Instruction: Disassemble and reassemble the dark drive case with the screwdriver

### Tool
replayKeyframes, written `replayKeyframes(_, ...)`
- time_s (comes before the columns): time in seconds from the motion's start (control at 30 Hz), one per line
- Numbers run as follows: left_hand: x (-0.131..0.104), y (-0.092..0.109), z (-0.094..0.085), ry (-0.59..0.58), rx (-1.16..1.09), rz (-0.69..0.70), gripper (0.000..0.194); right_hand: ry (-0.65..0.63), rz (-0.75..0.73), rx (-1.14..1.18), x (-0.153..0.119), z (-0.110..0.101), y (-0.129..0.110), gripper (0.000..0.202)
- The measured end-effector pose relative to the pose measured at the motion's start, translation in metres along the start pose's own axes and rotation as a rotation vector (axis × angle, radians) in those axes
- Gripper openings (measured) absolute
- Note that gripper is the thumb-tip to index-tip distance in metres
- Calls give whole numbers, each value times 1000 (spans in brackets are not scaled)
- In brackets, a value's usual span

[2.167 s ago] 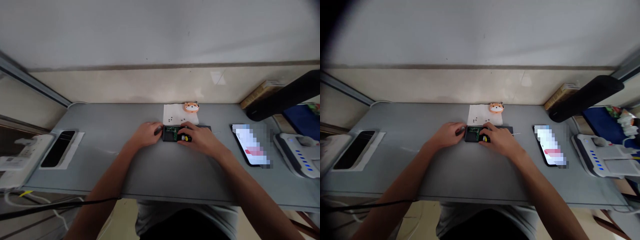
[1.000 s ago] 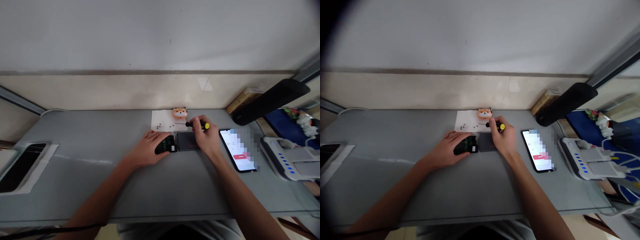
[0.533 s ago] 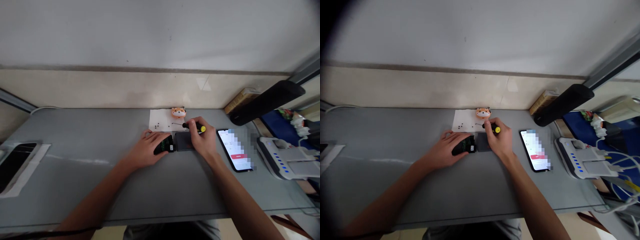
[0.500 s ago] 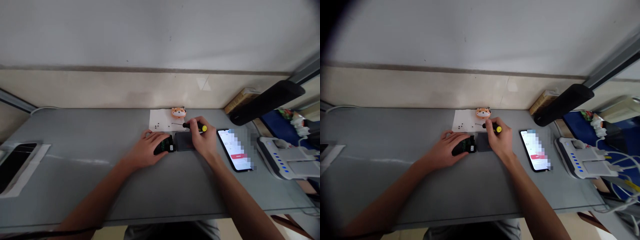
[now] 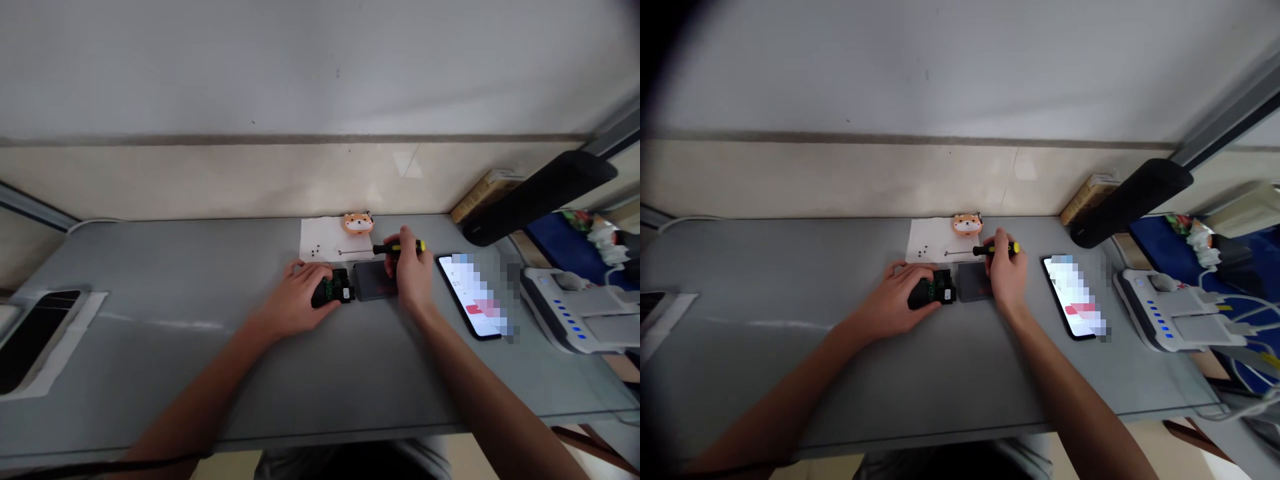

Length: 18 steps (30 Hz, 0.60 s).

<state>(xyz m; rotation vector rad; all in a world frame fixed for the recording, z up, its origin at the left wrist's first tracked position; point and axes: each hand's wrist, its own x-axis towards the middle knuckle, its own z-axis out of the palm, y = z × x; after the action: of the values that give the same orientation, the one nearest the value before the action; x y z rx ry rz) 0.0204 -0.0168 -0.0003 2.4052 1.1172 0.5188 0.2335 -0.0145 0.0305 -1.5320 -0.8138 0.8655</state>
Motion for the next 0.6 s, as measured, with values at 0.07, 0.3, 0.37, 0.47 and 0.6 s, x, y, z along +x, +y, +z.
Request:
replayKeyframes(0.07,-1,0,1,13,9,4,24,11,-9,-7,-1,-1,-2,50)
replayKeyframes(0.3,-5,-1,3,278,77,7,26,-26,-36,34,-10,1,-9,54)
replayKeyframes(0.37,-5,-3,3,340,86,29,22,-49,-48,33,-12,2,-8,56)
replayKeyframes(0.47,-4,-6,5,390,107,60,15,-62,-55,30,-13,3,-8,59)
replayKeyframes(0.6,-3,-11,8,427,105,91,16,-98,-66,27,-14,2,-9,61)
